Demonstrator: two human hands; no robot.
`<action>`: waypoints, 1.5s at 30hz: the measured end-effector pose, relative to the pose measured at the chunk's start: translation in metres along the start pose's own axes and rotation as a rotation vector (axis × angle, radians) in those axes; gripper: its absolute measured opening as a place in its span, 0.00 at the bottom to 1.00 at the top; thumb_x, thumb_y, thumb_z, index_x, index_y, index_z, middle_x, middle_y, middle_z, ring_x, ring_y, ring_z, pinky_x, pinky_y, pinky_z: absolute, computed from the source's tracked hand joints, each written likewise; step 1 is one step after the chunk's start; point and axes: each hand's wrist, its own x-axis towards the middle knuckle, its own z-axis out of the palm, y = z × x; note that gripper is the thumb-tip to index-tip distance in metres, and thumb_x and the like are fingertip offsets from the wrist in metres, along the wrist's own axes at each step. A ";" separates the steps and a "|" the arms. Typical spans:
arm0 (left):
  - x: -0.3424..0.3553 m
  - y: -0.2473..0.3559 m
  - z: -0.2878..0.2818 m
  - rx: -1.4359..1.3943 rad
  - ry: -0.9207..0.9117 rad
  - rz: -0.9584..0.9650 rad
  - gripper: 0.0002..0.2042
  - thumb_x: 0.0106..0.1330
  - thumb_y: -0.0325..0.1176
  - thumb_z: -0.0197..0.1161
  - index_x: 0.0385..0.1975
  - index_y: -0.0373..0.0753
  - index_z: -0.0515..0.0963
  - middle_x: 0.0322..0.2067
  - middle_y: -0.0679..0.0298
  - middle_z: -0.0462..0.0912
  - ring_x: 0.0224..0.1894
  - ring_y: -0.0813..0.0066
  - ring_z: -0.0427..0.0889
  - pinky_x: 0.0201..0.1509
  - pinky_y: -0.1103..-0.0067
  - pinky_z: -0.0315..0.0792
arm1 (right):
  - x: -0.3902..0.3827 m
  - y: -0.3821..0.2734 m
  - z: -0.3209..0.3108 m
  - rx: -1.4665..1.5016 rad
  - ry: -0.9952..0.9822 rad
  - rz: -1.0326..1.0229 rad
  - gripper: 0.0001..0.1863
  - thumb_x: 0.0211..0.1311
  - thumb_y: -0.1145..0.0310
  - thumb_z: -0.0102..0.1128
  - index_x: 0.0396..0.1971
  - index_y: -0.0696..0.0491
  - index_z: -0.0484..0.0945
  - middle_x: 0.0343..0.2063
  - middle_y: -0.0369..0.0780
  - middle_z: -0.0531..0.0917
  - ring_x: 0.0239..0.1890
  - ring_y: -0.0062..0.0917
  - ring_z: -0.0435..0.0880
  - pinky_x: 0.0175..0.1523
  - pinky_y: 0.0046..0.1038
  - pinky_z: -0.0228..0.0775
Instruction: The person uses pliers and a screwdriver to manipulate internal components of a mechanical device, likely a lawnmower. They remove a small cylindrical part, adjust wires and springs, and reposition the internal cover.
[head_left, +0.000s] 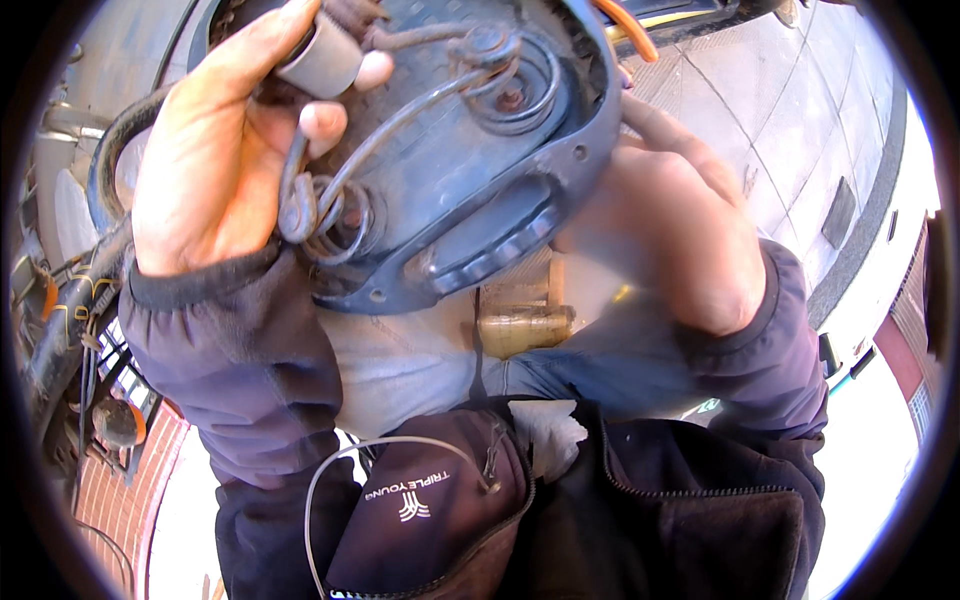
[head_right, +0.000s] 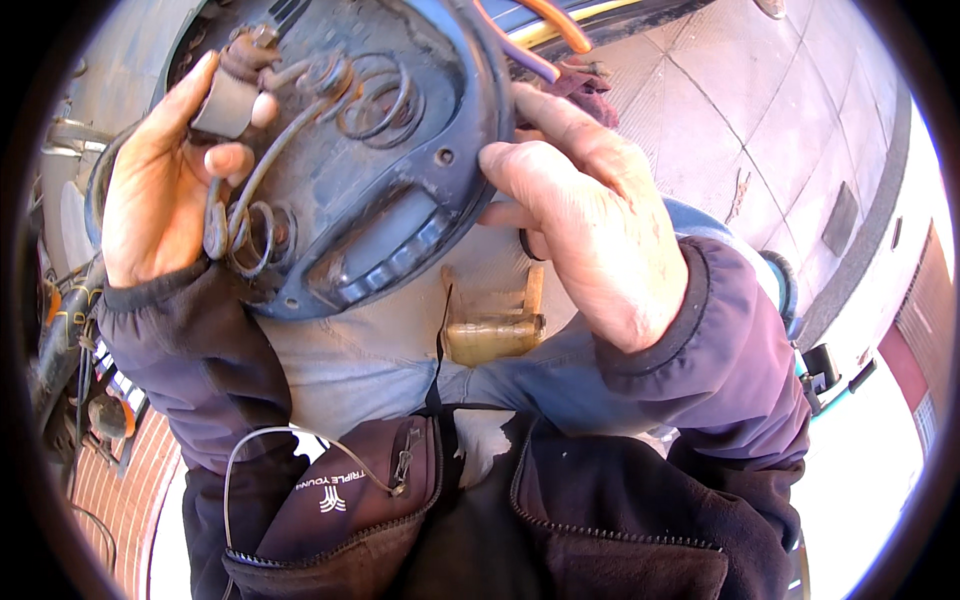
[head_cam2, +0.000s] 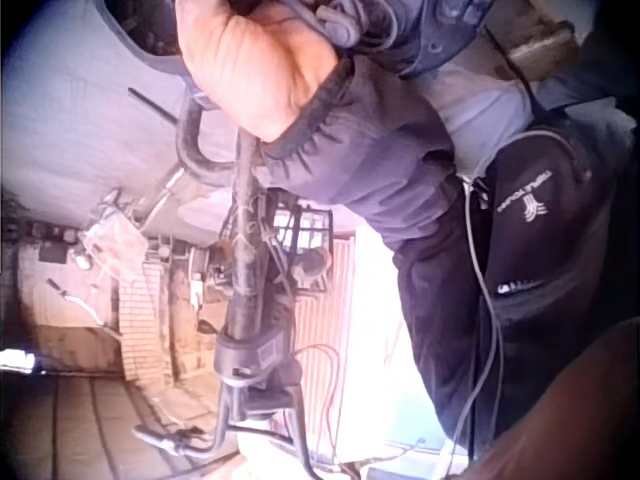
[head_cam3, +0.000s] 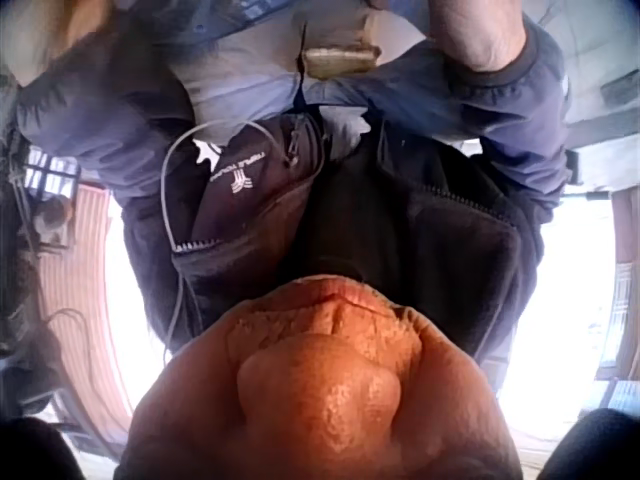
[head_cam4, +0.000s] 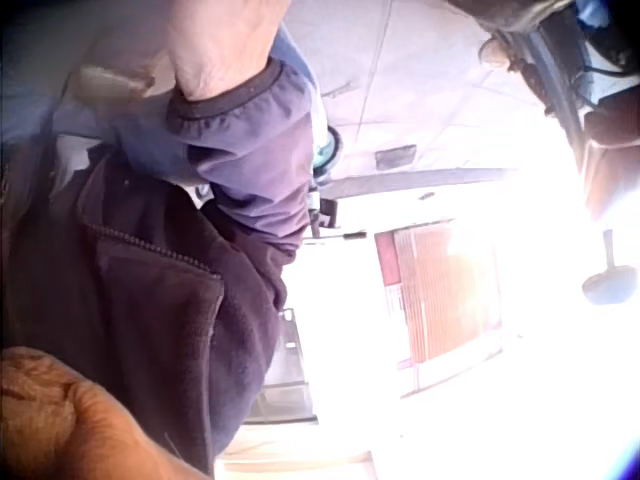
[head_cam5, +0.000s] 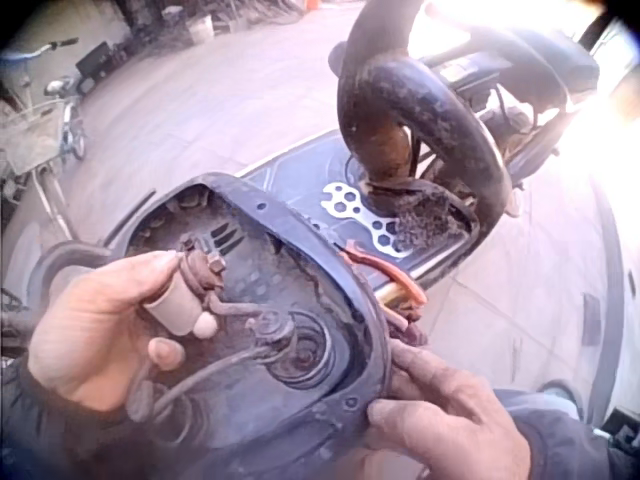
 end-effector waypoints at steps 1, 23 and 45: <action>0.001 -0.001 0.000 -0.007 -0.016 0.001 0.16 0.72 0.34 0.54 0.53 0.32 0.72 0.45 0.60 0.82 0.42 0.68 0.83 0.27 0.87 0.71 | 0.000 -0.006 0.000 -0.091 -0.026 0.016 0.30 0.69 0.66 0.49 0.66 0.64 0.56 0.43 0.44 0.81 0.40 0.29 0.83 0.47 0.28 0.77; 0.004 -0.009 0.014 0.132 0.068 0.068 0.14 0.69 0.39 0.57 0.47 0.37 0.77 0.42 0.64 0.82 0.39 0.75 0.82 0.32 0.85 0.69 | -0.024 -0.051 -0.043 -0.626 0.108 -0.348 0.20 0.64 0.65 0.61 0.52 0.62 0.76 0.40 0.45 0.85 0.39 0.23 0.84 0.47 0.26 0.75; -0.025 0.012 -0.027 -0.164 0.304 0.483 0.14 0.70 0.40 0.54 0.40 0.34 0.78 0.34 0.58 0.83 0.30 0.70 0.81 0.17 0.84 0.60 | 0.009 -0.031 -0.097 -0.710 0.282 -0.348 0.15 0.64 0.63 0.59 0.40 0.61 0.81 0.26 0.37 0.83 0.28 0.19 0.82 0.34 0.20 0.75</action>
